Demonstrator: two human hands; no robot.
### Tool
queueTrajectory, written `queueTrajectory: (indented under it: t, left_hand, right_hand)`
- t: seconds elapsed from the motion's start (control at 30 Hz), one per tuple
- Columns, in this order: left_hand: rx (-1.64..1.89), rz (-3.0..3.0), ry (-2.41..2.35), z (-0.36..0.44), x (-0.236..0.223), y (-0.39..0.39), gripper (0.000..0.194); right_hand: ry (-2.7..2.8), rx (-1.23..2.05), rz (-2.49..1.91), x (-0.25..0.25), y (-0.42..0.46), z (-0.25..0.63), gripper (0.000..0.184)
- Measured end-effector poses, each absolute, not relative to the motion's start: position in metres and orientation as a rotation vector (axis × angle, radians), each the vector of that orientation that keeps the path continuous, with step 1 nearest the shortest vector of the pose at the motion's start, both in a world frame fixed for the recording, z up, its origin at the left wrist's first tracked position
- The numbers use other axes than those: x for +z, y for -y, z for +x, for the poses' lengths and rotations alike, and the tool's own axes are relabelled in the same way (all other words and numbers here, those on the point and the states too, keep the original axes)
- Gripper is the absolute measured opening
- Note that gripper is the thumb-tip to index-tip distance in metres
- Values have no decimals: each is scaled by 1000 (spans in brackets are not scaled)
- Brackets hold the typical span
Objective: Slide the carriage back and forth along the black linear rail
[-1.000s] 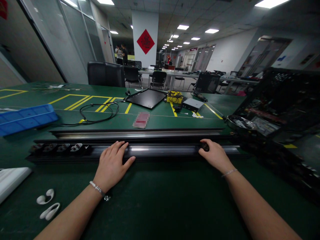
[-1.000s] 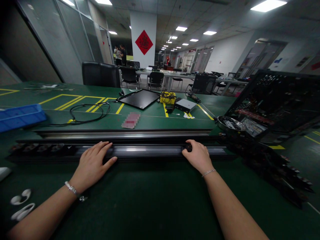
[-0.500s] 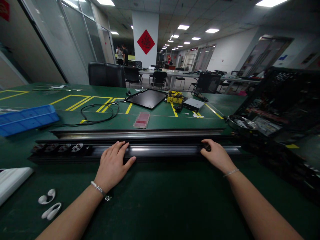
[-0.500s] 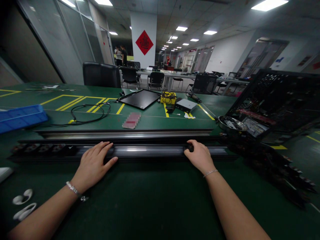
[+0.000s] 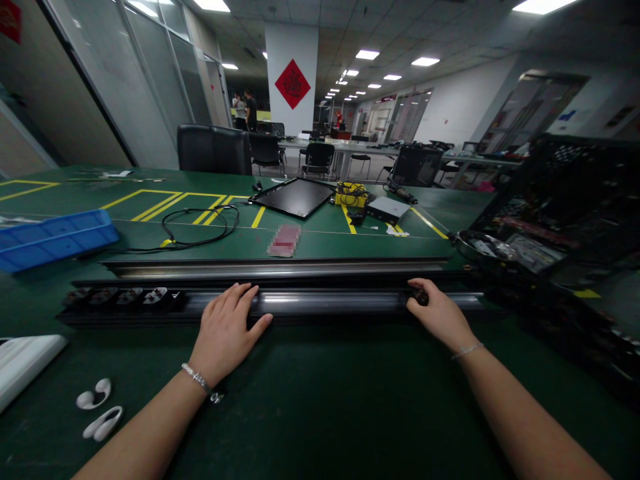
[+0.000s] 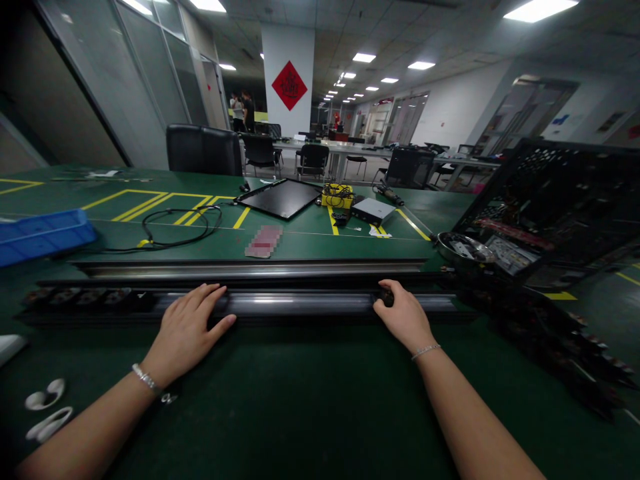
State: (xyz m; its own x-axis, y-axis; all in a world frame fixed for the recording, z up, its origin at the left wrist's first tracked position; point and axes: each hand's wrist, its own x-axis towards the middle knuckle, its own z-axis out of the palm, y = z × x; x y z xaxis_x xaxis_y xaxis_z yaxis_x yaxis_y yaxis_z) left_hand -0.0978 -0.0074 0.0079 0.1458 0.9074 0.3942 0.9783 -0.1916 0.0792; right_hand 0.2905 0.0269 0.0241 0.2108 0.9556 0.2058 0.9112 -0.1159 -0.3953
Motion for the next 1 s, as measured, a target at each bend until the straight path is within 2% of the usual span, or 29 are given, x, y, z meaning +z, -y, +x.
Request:
queueTrajectory:
  t: [0.3,0.6,1.0]
  left_hand:
    - [-531,-2226,1866,-98,8,7,53]
    - [-490,-2226,1869,-98,8,7,55]
    - [-465,-2218,1851,-99,7,7,56]
  right_hand:
    - [1754,-178,-2121,9,-25,299,46]
    - [1762,-158,-2163,8,-26,301,50]
    - [1752,-135,-2141,17,-25,301,44]
